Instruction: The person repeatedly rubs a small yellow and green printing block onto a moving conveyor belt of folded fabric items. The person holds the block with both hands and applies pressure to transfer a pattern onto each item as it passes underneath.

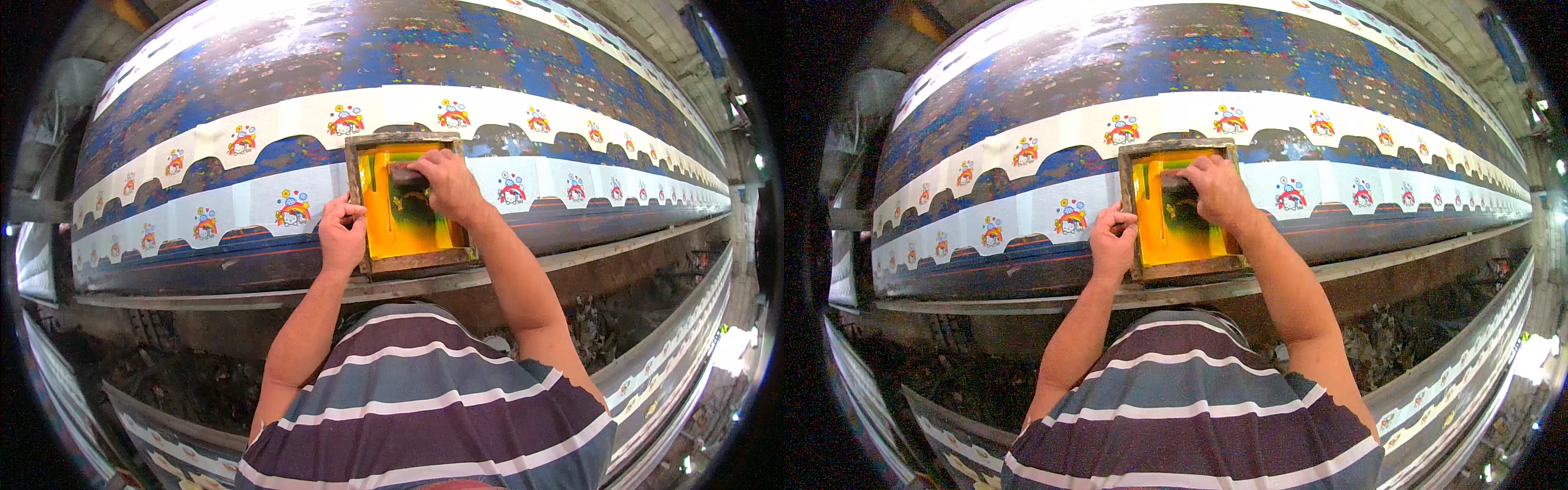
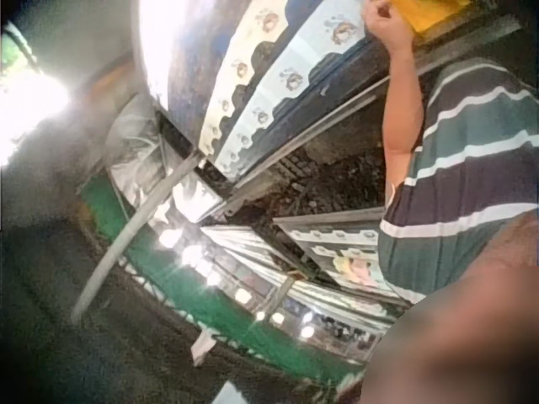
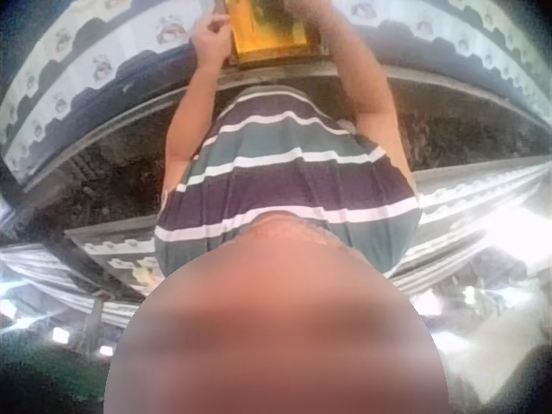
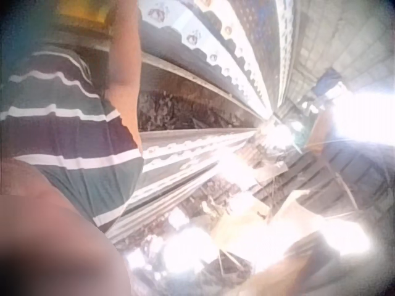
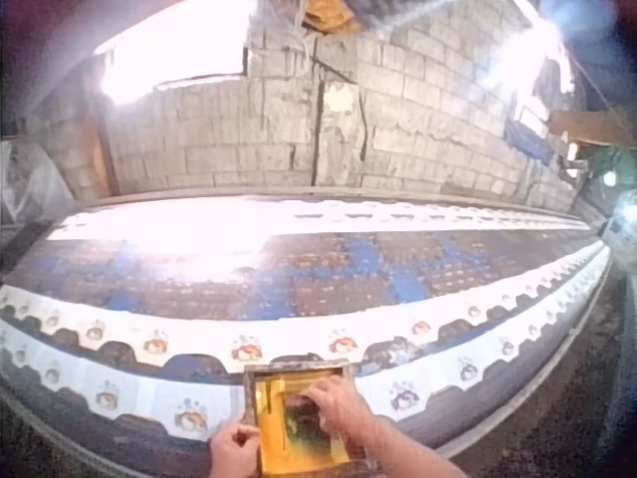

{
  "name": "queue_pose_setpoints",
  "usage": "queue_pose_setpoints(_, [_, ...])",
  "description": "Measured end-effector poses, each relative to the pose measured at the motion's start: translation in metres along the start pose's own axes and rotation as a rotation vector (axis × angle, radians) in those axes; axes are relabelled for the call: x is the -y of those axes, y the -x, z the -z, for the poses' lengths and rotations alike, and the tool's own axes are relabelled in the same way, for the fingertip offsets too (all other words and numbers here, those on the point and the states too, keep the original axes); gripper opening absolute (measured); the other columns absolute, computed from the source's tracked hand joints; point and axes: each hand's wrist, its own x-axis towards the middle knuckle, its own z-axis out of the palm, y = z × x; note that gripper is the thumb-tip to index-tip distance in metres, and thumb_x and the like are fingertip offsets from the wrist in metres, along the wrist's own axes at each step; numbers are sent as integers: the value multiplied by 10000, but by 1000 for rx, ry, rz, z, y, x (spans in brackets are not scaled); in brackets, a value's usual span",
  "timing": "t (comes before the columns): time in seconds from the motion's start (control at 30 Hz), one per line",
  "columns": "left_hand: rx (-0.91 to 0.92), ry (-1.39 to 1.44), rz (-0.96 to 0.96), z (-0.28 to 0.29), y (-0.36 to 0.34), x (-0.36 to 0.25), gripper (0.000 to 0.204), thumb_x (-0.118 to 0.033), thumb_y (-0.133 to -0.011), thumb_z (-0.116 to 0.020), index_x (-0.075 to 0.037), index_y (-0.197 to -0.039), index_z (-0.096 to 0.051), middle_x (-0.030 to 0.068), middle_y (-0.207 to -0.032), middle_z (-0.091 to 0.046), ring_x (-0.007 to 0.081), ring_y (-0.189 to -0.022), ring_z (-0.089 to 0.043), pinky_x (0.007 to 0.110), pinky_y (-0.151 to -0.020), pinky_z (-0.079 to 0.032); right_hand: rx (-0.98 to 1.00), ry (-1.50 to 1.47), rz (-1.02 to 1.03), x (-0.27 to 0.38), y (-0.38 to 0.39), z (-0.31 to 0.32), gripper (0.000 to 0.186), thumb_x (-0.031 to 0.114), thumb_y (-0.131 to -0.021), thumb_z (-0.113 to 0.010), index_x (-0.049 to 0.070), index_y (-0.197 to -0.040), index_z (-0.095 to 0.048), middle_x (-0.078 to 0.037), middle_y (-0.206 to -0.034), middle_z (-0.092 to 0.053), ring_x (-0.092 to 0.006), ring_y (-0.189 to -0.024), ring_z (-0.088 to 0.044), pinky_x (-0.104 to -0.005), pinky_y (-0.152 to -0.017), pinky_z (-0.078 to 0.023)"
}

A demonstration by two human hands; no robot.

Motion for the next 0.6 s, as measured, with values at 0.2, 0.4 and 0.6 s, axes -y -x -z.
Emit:
queue_pose_setpoints(0.2, [-5, 19, 35, -1, 1, -7, 181, 96, -926, -771, -28, -1055, -802, 245, -1496, -688, 260, -1219, -759, 341, -929, -629, 7, -23, 23, 45, 59, -1, 504, -34, -773, -763, 115, -1254, -766, -118, -1225, -750, -379, -1152, -696, -521, -1033, -546])
queue_pose_setpoints(0.4, [-20, 171, 82, -4, 5, -4, 364, 110, -956, -754, -36, -1288, -772, 230, -1630, -617, 263, -1379, -696, 363, -1100, -589, 31, -133, 4, 82, 102, 8, 542, -92, -788, -716, 81, -1300, -767, -112, -1300, -747, -392, -1185, -682, -522, -1057, -540])
queue_pose_setpoints(0.6, [-30, -74, -91, -8, 15, 3, 438, 79, -889, -785, -46, -1309, -780, 258, -1660, -603, 363, -1499, -626, 450, -1259, -485, -11, -320, -55, 87, 127, 23, 462, 28, -859, -860, 53, -1312, -775, -165, -1358, -735, -416, -1299, -673, -538, -1151, -530])
